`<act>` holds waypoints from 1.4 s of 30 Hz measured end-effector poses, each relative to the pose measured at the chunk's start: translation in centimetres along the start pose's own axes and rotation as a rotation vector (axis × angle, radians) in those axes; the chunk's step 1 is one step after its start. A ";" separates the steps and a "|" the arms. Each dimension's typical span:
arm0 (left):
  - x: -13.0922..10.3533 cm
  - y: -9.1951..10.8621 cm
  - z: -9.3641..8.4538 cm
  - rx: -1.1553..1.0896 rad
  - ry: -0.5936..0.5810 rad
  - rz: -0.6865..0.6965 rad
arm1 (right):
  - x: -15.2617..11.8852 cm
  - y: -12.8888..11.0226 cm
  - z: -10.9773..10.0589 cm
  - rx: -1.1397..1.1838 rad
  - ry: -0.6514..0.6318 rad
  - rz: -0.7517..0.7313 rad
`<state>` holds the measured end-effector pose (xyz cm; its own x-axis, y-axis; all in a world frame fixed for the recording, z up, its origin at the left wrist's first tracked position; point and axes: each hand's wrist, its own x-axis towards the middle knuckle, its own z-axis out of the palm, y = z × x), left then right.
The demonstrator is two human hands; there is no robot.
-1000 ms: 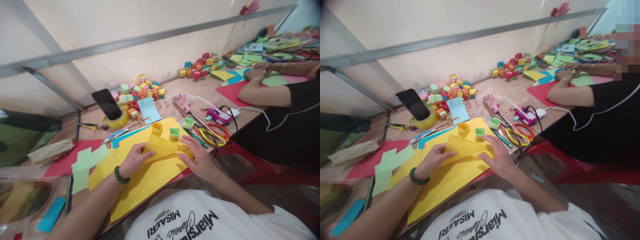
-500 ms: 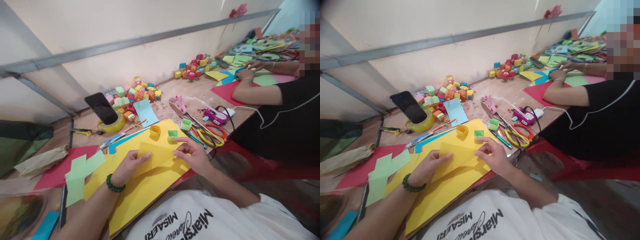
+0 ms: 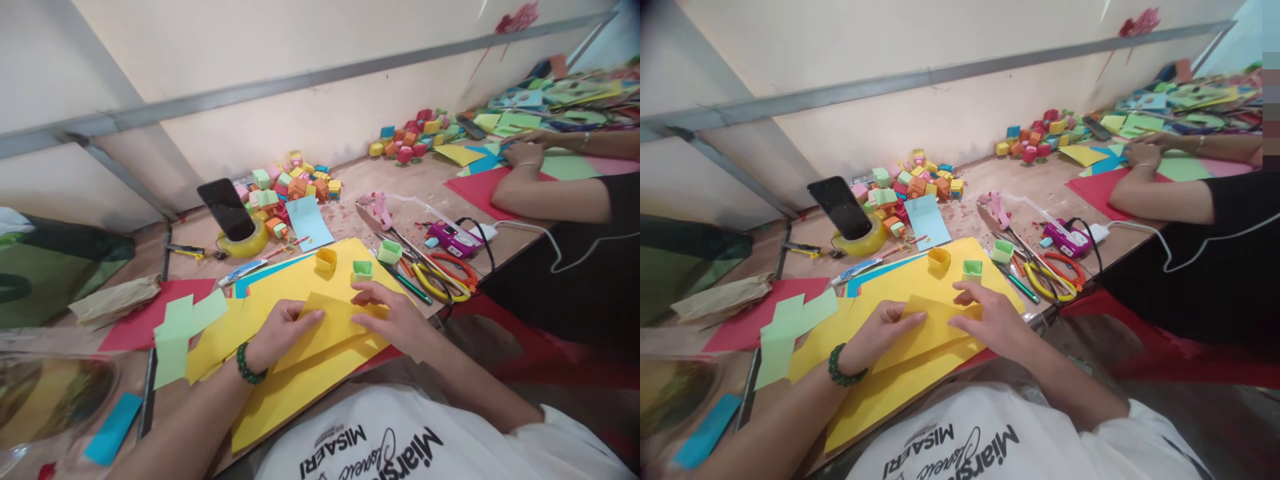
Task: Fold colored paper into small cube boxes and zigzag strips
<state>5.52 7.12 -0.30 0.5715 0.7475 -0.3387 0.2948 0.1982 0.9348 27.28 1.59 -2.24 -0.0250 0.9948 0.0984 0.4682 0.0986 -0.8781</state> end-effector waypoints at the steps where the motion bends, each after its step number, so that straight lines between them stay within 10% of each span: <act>1: -0.1 0.1 0.2 0.018 -0.020 0.015 | 0.1 -0.3 0.2 0.000 -0.021 0.004; 42: -0.1 0.2 0.2 0.165 0.090 0.202 | 0.8 -2.7 1.8 -0.150 -0.131 -0.072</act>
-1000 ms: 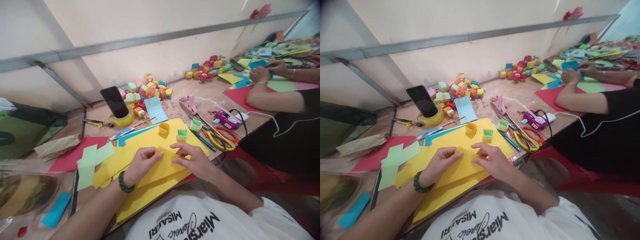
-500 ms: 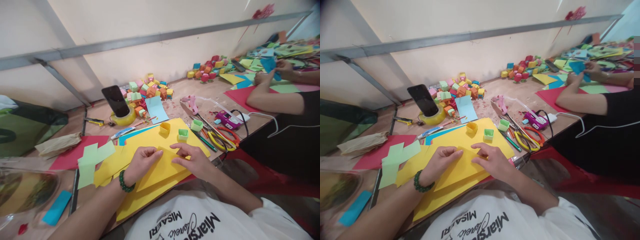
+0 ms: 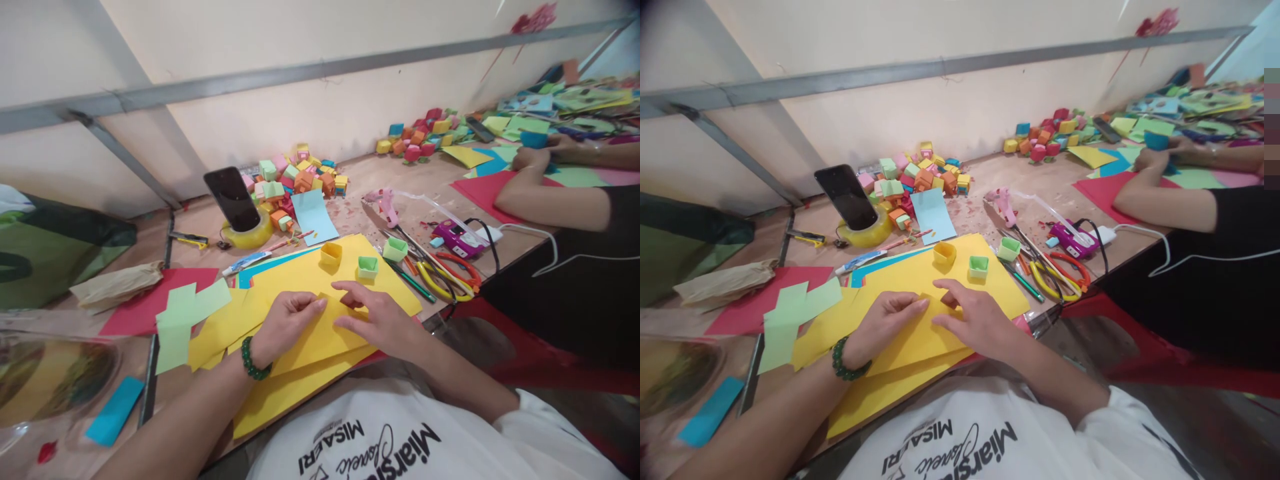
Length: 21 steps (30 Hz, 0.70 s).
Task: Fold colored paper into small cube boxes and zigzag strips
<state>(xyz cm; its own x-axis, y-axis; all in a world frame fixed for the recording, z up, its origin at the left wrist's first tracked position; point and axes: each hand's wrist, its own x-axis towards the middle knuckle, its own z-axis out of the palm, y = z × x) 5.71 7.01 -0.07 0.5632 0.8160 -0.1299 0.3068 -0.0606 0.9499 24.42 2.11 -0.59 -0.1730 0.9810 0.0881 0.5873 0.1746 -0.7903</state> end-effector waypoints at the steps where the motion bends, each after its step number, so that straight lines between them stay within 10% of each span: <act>1: 0.1 -0.2 0.1 0.019 -0.007 0.004 | 0.2 -0.1 0.1 0.035 0.011 -0.016; 12: 0.8 -2.3 0.5 1.083 0.230 0.310 | 2.6 0.3 2.7 -0.318 -0.072 0.089; 21: 0.1 -2.8 -0.4 1.304 -0.124 0.758 | 2.1 0.1 3.1 -0.592 -0.078 0.075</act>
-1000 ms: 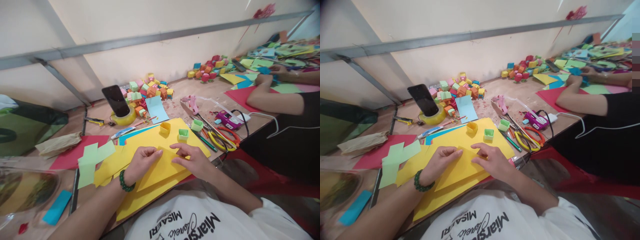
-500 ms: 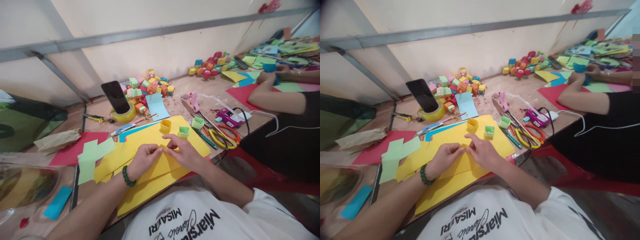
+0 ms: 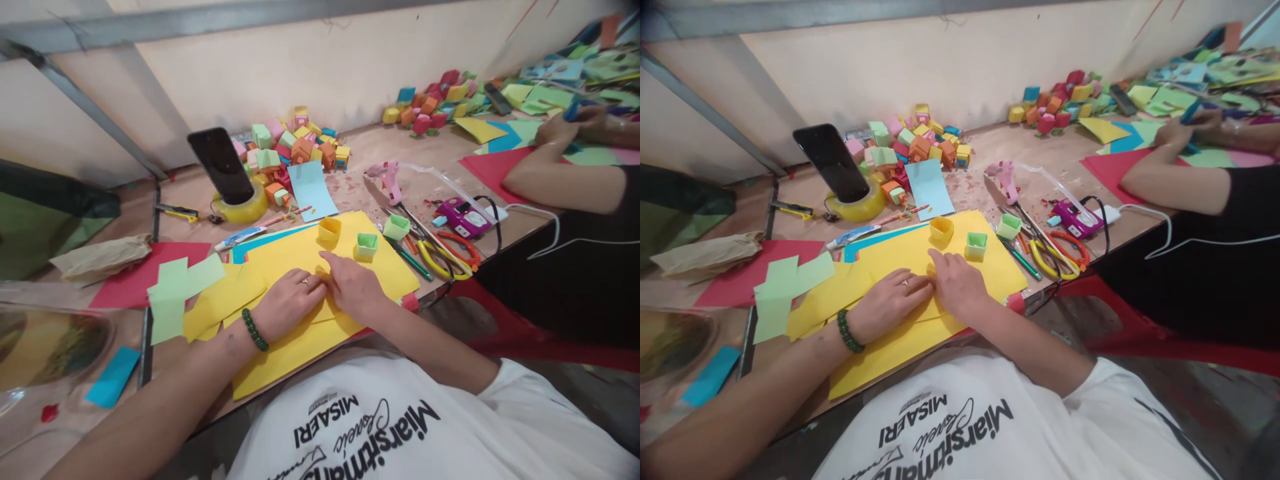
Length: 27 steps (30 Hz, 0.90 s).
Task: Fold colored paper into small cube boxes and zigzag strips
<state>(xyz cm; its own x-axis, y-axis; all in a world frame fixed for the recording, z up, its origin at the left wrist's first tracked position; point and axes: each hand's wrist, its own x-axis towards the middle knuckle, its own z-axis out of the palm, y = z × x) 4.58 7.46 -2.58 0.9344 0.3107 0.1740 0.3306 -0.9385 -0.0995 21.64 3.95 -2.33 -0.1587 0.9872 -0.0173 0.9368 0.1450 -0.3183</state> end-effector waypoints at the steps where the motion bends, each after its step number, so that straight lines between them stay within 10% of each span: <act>1: -0.3 0.0 -0.1 0.013 0.006 0.014 | 0.0 0.1 0.1 -0.007 0.022 -0.009; 18: -2.4 -0.4 -0.1 -0.086 -0.028 0.227 | -0.1 1.2 0.8 0.003 0.104 -0.066; 27: -2.2 -0.3 -0.4 -0.095 0.094 0.245 | -3.5 3.7 0.7 0.064 0.262 -0.794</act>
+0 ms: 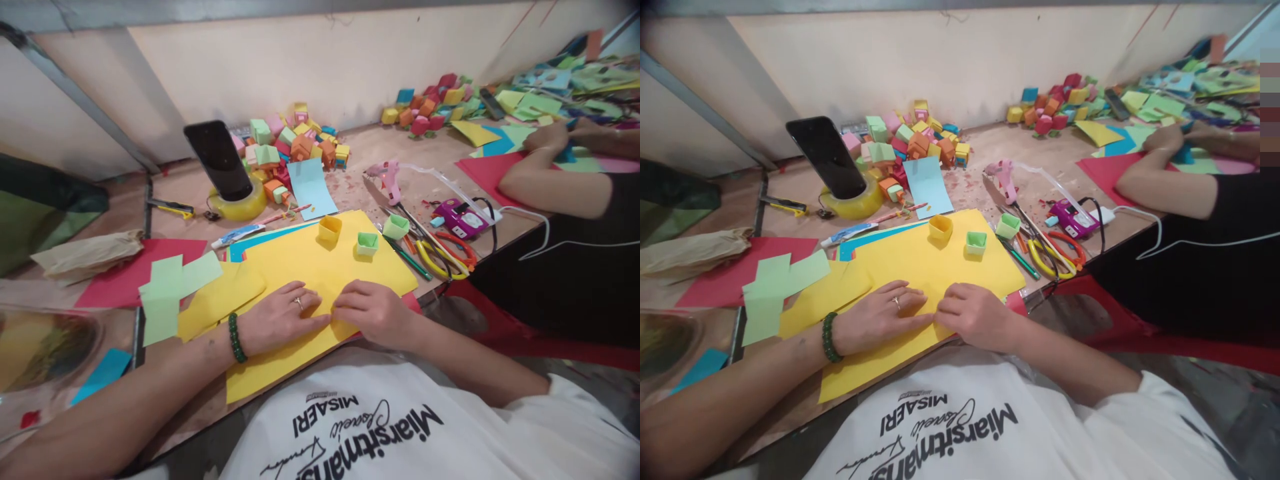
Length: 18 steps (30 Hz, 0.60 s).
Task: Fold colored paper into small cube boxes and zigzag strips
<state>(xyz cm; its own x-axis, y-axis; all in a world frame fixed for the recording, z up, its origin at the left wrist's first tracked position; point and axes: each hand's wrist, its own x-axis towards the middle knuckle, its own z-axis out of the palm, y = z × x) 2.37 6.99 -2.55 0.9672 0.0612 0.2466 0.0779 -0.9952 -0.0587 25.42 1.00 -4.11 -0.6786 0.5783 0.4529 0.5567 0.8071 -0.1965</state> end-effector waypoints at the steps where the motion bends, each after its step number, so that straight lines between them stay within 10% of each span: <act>1: 0.0 0.0 0.0 0.005 0.002 0.002 | -0.1 -0.2 -0.3 -0.021 -0.035 -0.045; 18: -0.5 0.6 -0.2 0.035 -0.079 0.011 | -2.1 1.8 -1.6 -0.133 -0.258 -0.252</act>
<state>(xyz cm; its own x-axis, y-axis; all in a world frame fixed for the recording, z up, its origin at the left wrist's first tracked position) 1.88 6.33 -2.51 0.9840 0.0577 0.1686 0.0745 -0.9927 -0.0950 28.62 1.00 -4.05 -0.8908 0.3882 0.2360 0.4028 0.9152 0.0152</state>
